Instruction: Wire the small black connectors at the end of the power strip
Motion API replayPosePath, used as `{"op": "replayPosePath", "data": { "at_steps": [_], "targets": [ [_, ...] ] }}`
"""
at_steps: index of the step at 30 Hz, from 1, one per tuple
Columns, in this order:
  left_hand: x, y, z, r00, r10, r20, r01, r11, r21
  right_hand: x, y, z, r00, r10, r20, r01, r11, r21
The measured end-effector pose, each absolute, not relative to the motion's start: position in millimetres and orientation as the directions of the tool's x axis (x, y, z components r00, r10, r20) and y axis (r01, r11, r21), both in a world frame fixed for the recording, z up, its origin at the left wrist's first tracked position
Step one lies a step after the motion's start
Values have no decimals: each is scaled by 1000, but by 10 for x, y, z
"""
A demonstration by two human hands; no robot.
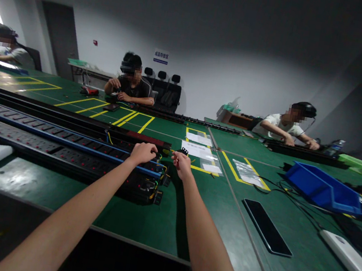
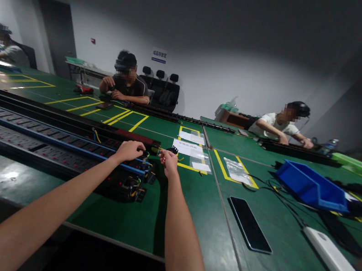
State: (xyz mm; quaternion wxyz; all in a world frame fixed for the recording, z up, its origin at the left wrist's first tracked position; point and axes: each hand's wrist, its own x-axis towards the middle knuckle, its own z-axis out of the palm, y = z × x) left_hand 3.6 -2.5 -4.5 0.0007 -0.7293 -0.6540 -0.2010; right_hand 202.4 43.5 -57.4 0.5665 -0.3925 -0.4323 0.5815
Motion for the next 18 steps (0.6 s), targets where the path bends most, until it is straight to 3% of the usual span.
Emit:
{"op": "replayPosePath", "data": {
  "at_steps": [18],
  "targets": [
    [34, -27, -52, 70, 951, 301, 953, -154, 262, 2027, 447, -588, -71, 997, 32, -363, 4, -932]
  ]
}}
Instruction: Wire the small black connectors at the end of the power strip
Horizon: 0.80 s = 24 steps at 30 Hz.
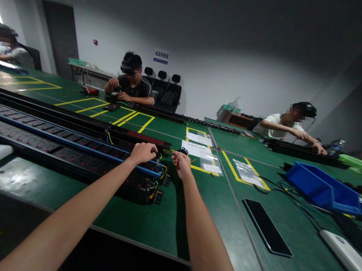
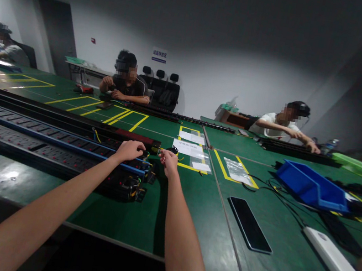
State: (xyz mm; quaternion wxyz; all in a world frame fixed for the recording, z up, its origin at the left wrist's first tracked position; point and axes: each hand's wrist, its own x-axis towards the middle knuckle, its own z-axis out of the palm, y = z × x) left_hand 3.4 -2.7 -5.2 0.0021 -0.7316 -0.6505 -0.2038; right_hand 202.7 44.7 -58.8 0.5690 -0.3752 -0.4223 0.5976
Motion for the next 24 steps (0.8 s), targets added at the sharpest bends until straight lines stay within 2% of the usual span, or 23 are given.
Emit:
{"op": "replayPosePath", "data": {
  "at_steps": [24],
  "targets": [
    [44, -24, -48, 62, 955, 291, 955, -141, 260, 2031, 458, -603, -76, 996, 42, -349, 13, -937]
  ]
}}
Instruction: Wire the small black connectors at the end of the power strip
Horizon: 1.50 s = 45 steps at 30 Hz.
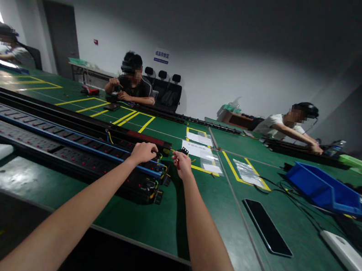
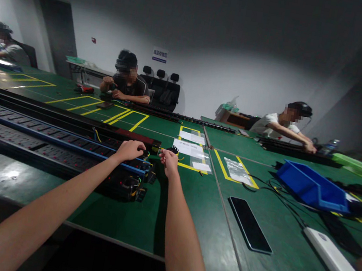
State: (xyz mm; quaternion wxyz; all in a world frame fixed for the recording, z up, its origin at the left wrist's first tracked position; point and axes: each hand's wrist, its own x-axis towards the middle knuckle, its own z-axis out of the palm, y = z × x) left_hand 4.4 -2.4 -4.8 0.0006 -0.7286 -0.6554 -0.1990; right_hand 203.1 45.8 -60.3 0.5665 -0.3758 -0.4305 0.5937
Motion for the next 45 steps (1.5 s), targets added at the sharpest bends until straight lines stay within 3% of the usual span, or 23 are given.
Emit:
{"op": "replayPosePath", "data": {
  "at_steps": [45],
  "targets": [
    [35, -8, -61, 67, 950, 304, 953, -152, 263, 2031, 449, -590, -71, 997, 35, -359, 7, -933]
  ]
}}
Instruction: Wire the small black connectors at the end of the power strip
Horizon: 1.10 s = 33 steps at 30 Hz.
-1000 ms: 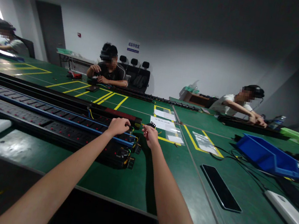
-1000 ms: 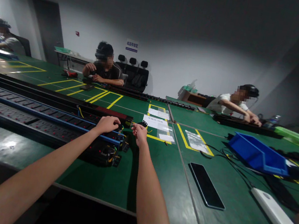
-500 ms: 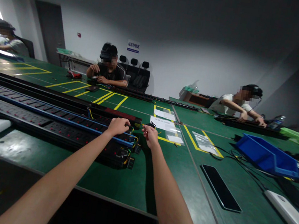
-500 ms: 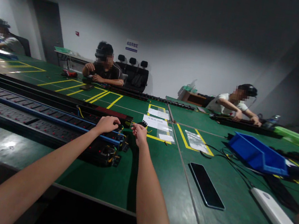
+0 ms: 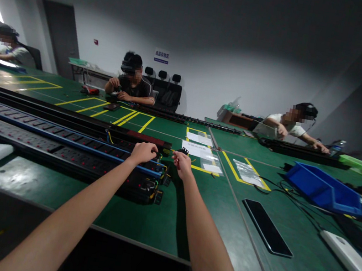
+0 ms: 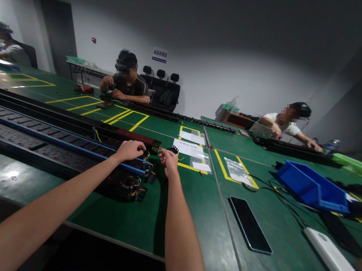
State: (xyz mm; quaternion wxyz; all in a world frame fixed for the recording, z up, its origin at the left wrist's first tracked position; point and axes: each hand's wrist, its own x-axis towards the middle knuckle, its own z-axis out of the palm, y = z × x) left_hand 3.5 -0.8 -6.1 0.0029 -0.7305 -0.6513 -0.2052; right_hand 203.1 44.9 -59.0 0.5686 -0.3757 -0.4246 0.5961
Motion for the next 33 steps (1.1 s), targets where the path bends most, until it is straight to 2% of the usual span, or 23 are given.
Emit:
{"op": "replayPosePath", "data": {
  "at_steps": [33],
  "targets": [
    [37, -24, -46, 67, 953, 297, 953, -148, 263, 2036, 438, -580, -69, 997, 35, -341, 10, -940]
  ]
}}
